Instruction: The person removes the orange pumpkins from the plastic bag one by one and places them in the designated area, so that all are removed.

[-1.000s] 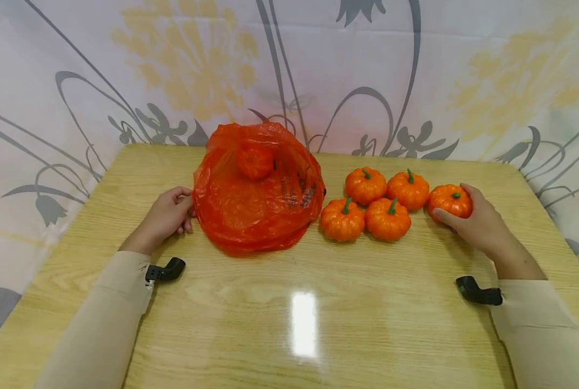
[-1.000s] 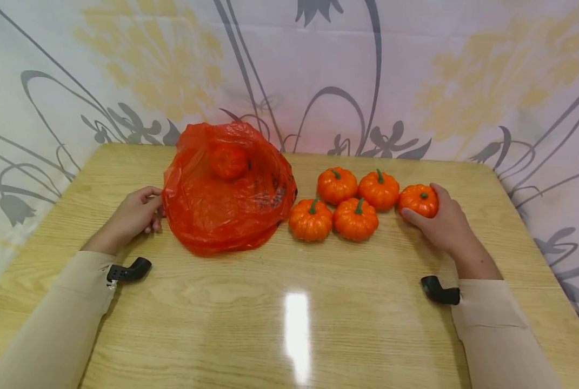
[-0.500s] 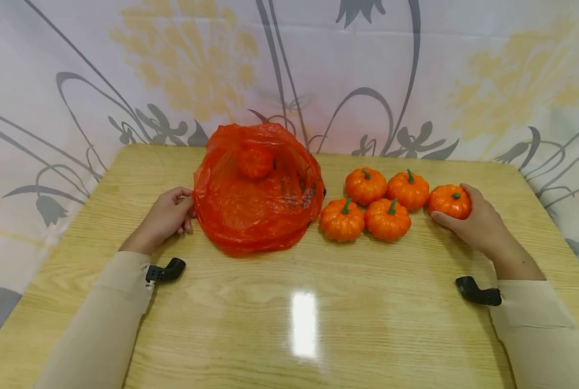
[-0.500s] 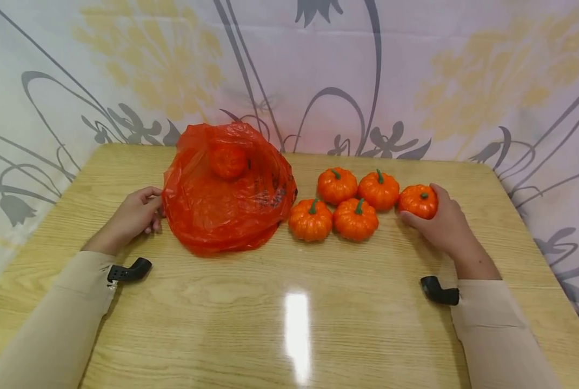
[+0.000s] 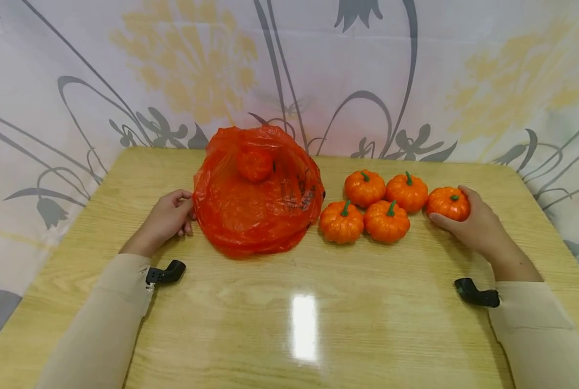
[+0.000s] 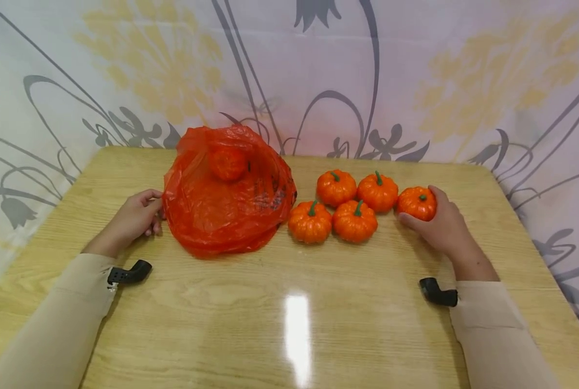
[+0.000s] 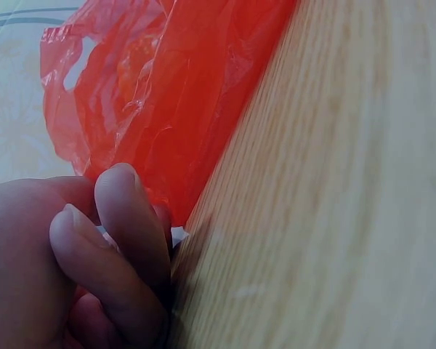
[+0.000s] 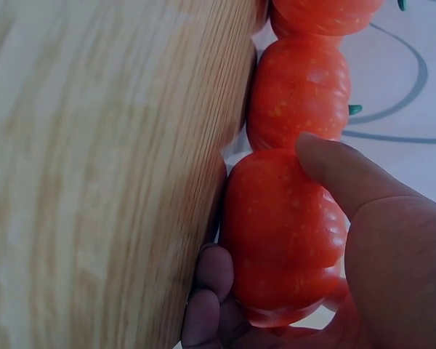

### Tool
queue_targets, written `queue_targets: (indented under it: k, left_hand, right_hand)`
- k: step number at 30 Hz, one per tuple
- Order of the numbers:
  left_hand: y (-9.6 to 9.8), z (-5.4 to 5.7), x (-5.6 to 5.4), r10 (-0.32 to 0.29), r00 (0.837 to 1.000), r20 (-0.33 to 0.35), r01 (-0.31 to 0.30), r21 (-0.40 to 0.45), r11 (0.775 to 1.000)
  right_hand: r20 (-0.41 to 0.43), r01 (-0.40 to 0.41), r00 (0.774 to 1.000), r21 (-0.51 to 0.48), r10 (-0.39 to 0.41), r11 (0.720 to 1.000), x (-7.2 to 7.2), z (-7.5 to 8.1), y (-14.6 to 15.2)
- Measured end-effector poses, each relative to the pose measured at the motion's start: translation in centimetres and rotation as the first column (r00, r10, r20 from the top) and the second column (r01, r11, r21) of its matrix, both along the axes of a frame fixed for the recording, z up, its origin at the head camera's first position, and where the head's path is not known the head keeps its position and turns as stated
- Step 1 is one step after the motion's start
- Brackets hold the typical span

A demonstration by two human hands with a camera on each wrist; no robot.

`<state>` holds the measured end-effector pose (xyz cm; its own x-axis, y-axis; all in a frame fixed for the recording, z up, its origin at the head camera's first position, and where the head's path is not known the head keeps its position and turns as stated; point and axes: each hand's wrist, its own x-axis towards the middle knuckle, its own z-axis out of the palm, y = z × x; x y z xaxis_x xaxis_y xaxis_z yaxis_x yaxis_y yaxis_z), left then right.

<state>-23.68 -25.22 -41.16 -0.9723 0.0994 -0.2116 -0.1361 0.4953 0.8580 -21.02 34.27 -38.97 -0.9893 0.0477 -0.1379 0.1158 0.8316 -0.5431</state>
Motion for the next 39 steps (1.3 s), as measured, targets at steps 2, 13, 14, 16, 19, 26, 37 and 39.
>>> queue_targets:
  k: [2,13,14,16,19,26,37,39]
  left_hand:
    - [0.0,0.0,0.0,0.000,1.000,-0.002,0.000,0.001,1.000]
    - [0.0,0.1,0.1,0.001,1.000,0.000,-0.001,-0.002,1.000]
    - [0.0,0.1,0.1,0.000,1.000,-0.001,0.000,-0.003,1.000]
    - [0.0,0.1,0.1,0.002,1.000,-0.009,-0.002,-0.007,1.000]
    - [0.0,0.1,0.0,0.010,1.000,-0.019,-0.010,-0.003,1.000]
    - [0.1,-0.1,0.0,-0.001,1.000,0.007,0.001,0.013,1.000]
    - [0.1,0.1,0.0,0.004,1.000,0.005,-0.004,-0.014,1.000]
    - [0.1,0.0,0.0,0.005,1.000,0.005,-0.005,-0.011,1.000]
  right_hand:
    - [-0.001,-0.004,1.000,-0.004,0.004,1.000,0.0,0.0,0.0]
    - [0.020,-0.019,1.000,-0.021,0.019,1.000,0.0,0.4,0.0]
    - [0.013,-0.018,1.000,-0.016,0.019,1.000,0.0,0.4,0.0]
    - [-0.004,-0.013,1.000,-0.010,0.013,1.000,0.0,0.6,-0.1]
    - [-0.028,-0.002,1.000,0.000,0.002,1.000,0.0,0.8,-0.1]
    - [-0.058,0.050,0.997,0.012,-0.049,0.999,0.4,0.8,-0.1]
    - [-0.071,0.081,0.994,-0.001,-0.081,0.997,0.4,1.0,-0.1]
    - [-0.073,0.083,0.994,0.001,-0.083,0.997,0.4,1.0,-0.1]
